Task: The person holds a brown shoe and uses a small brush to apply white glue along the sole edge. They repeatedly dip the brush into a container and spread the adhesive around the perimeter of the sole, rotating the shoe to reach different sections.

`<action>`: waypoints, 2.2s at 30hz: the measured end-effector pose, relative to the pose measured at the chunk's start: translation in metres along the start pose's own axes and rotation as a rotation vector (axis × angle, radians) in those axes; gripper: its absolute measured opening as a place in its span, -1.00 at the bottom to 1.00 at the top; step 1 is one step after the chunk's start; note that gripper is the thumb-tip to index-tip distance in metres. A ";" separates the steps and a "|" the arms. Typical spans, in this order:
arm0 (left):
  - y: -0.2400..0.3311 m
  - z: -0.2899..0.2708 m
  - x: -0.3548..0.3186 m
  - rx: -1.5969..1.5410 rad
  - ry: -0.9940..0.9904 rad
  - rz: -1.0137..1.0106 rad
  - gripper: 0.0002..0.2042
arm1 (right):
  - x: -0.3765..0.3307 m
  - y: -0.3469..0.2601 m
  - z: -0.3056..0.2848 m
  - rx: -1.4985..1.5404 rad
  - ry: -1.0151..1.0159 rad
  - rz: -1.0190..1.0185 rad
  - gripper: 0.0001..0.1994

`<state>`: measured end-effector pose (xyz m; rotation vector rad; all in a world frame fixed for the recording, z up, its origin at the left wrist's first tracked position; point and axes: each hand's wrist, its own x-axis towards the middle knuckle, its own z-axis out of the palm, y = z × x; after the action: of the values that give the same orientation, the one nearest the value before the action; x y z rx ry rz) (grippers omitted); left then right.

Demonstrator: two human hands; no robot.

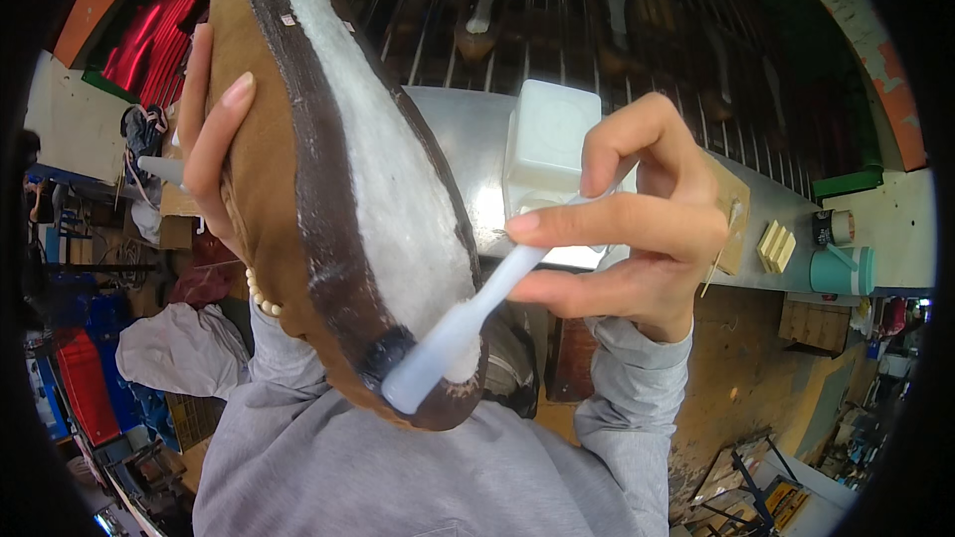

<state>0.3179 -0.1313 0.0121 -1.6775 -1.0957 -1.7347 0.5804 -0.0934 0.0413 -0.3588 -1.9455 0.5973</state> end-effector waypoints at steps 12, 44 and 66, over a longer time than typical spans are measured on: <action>-0.002 -0.004 -0.006 -0.026 -0.074 -0.115 -0.53 | -0.001 -0.011 -0.002 -0.141 0.044 0.097 -0.61; 0.003 -0.018 -0.013 -0.050 -0.292 -0.398 -0.47 | 0.019 -0.013 -0.004 -0.230 -0.028 0.080 -0.58; 0.033 -0.030 -0.050 -0.818 -0.526 -1.034 -0.31 | 0.044 0.008 0.028 0.119 -0.076 -0.103 -0.49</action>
<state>0.3327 -0.1830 -0.0271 -2.3575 -1.8864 -2.7181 0.5362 -0.0718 0.0602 -0.1622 -1.9774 0.6643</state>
